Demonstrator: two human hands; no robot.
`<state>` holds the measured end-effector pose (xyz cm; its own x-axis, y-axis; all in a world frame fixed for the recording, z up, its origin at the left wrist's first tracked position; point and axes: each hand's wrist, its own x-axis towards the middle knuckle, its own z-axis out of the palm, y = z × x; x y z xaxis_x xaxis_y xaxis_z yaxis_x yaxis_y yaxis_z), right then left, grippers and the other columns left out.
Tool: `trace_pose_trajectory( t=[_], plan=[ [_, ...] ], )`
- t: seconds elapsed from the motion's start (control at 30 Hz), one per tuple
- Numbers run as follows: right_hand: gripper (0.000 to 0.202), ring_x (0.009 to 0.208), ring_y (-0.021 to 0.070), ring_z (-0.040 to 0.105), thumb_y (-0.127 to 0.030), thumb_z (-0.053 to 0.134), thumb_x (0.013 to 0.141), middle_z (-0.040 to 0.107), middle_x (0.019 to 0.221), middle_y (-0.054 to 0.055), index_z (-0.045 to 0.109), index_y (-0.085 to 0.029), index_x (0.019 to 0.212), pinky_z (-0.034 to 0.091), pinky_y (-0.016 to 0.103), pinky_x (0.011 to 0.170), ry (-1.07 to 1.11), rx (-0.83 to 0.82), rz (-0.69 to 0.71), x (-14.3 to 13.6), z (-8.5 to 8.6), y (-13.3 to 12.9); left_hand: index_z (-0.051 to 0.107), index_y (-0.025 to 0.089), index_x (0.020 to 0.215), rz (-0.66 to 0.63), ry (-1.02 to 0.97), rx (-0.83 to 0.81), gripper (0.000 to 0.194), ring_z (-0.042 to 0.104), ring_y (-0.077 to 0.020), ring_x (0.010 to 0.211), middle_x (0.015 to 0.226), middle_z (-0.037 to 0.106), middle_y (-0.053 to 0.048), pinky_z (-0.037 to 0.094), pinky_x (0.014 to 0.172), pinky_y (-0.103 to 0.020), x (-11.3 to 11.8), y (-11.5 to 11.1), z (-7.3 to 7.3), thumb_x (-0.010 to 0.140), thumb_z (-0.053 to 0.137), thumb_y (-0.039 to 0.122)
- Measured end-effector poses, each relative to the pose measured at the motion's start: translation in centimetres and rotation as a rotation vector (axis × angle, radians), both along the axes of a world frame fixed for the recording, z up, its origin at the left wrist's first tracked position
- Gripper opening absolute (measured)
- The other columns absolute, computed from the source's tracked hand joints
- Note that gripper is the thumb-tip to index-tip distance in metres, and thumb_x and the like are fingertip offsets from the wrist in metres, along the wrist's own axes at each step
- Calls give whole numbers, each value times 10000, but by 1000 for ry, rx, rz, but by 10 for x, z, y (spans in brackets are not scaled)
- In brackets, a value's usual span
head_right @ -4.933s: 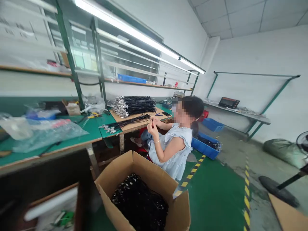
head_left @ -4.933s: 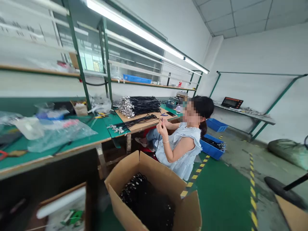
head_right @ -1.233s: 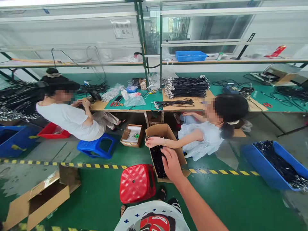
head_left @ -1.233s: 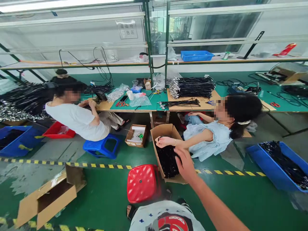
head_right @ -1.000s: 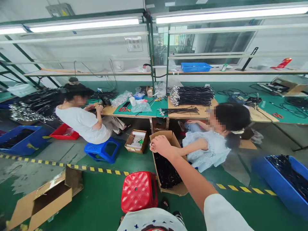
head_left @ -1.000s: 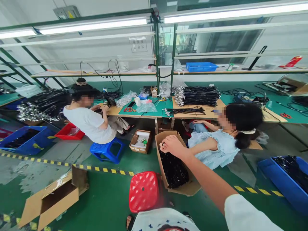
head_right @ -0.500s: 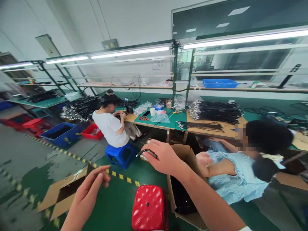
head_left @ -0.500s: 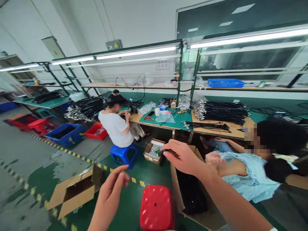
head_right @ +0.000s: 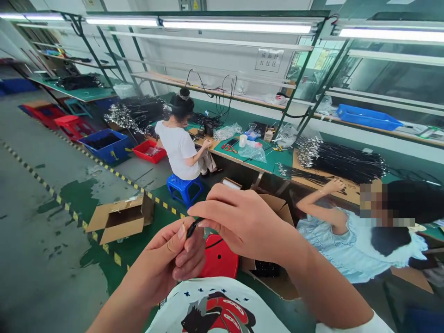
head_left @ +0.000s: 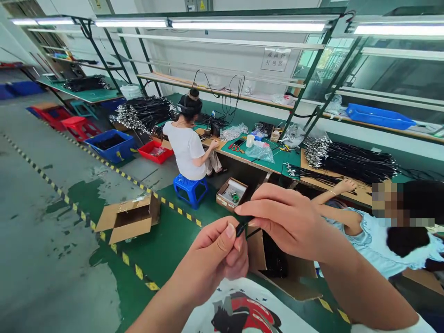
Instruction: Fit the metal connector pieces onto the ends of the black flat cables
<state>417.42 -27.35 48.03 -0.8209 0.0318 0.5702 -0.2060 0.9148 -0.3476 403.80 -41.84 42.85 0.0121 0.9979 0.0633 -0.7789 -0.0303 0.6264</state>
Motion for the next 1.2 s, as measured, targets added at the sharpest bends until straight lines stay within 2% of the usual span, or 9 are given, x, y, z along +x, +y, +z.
trace_pose_trajectory(
  t=[0.13, 0.3, 0.4, 0.53, 0.7, 0.97, 1.2],
  plan=[
    [168, 791, 121, 546, -79, 548, 965, 553, 902, 44, 688, -162, 1006, 459, 238, 669, 65, -35, 26, -21, 4, -7, 581, 135, 773, -8, -77, 23, 293, 278, -52, 454, 586, 401, 59, 276, 479, -195, -12, -6, 3, 1015, 479, 265],
    [157, 755, 124, 554, -120, 554, 974, 576, 880, 40, 693, -191, 994, 468, 242, 645, 28, -58, 19, -39, 7, -13, 555, 145, 760, -69, -118, 51, 293, 264, -51, 440, 575, 378, 65, 273, 475, -198, -26, -12, 3, 1003, 513, 303],
    [157, 747, 126, 547, -146, 555, 979, 563, 866, 33, 698, -205, 1007, 475, 251, 653, 22, -105, 36, -44, 9, -18, 557, 151, 766, -58, -97, 83, 296, 267, -51, 440, 579, 374, 65, 268, 476, -204, -29, -15, 2, 1000, 520, 328],
    [148, 770, 131, 566, -202, 562, 994, 566, 863, 30, 706, -209, 1026, 500, 257, 689, 33, -213, 105, -45, 15, -25, 566, 161, 795, 4, 35, 101, 283, 282, -61, 478, 610, 396, 54, 276, 511, -223, -29, -23, -2, 1001, 523, 351],
    [139, 796, 133, 586, -186, 570, 991, 597, 867, 40, 709, -180, 993, 517, 256, 731, -7, -270, 149, -44, 22, -33, 576, 162, 811, -1, 142, 86, 290, 323, -83, 523, 618, 420, 43, 286, 541, -246, -31, -30, -5, 996, 534, 381],
    [127, 804, 114, 597, -108, 591, 962, 610, 876, 29, 702, -169, 980, 521, 231, 731, -29, -268, 158, -41, 24, -43, 577, 163, 797, -37, 146, 95, 298, 345, -86, 535, 645, 444, 32, 280, 542, -253, -27, -33, -5, 982, 556, 395],
    [131, 786, 122, 602, -126, 603, 959, 618, 871, 26, 707, -196, 998, 530, 250, 717, -24, -280, 158, -40, 25, -52, 589, 162, 784, -37, 115, 131, 292, 353, -85, 542, 630, 428, 36, 282, 540, -246, -24, -39, -1, 974, 572, 383]
  ],
)
